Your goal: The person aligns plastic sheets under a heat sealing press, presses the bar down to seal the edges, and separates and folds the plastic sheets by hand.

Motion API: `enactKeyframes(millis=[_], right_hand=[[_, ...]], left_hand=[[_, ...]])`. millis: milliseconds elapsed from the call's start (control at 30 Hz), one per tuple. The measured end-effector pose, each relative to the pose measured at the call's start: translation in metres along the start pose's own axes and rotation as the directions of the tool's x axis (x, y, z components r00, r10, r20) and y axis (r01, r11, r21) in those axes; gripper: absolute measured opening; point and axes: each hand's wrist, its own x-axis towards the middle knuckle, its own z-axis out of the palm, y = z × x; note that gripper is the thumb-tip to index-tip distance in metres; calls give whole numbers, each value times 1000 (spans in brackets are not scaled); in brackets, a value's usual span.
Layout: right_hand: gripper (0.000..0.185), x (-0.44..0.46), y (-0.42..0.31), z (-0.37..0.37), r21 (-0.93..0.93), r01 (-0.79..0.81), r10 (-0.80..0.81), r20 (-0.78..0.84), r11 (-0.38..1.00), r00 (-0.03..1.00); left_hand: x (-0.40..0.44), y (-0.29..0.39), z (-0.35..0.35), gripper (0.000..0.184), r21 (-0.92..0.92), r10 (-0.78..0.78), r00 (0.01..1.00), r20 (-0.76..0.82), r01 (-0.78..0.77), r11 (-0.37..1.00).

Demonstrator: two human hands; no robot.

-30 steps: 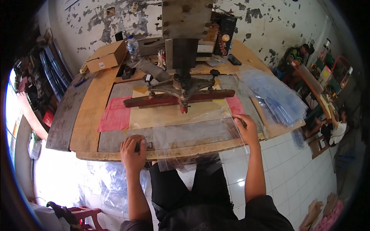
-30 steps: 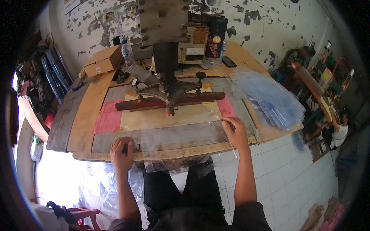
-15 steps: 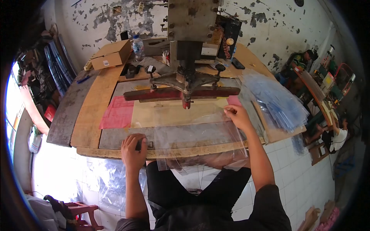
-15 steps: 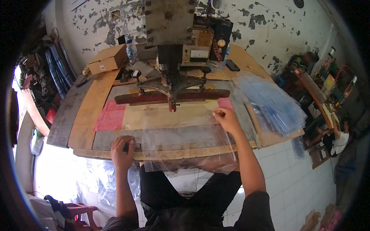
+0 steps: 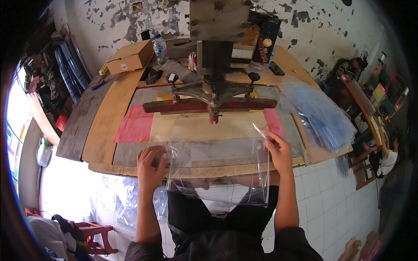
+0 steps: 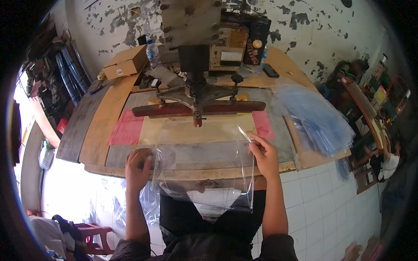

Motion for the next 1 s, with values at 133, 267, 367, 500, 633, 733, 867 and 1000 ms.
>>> enactKeyframes(millis=[133,267,367,500,633,733,867,1000], right_hand=[[32,-2,9,2,57,31,-26,-83,998,996],[33,-8,21,-9,133,21,-3,-132,991,991],[35,-13,9,-11,51,31,-27,-70,998,997],[39,-13,10,-15,23,81,-81,29,996,996],[40,-14,12,-6,127,93,-89,-41,987,995],[40,-17,3,0,156,31,-24,-46,987,999],[41,-16,12,1,95,33,-41,78,995,996],[41,-18,3,4,1,-8,8,143,1000,990]], left_hand=[[17,7,2,33,12,-34,992,118,33,999],[42,-2,18,38,-45,-15,986,168,23,999],[54,0,27,41,0,21,981,192,-22,1000],[54,-2,35,40,170,106,976,192,-140,975],[30,-3,13,35,-375,-180,908,377,327,867],[11,-13,10,30,-696,-100,882,461,429,576],[9,-4,19,25,-710,-262,900,349,437,552],[16,13,16,26,-660,-303,872,385,490,570]])
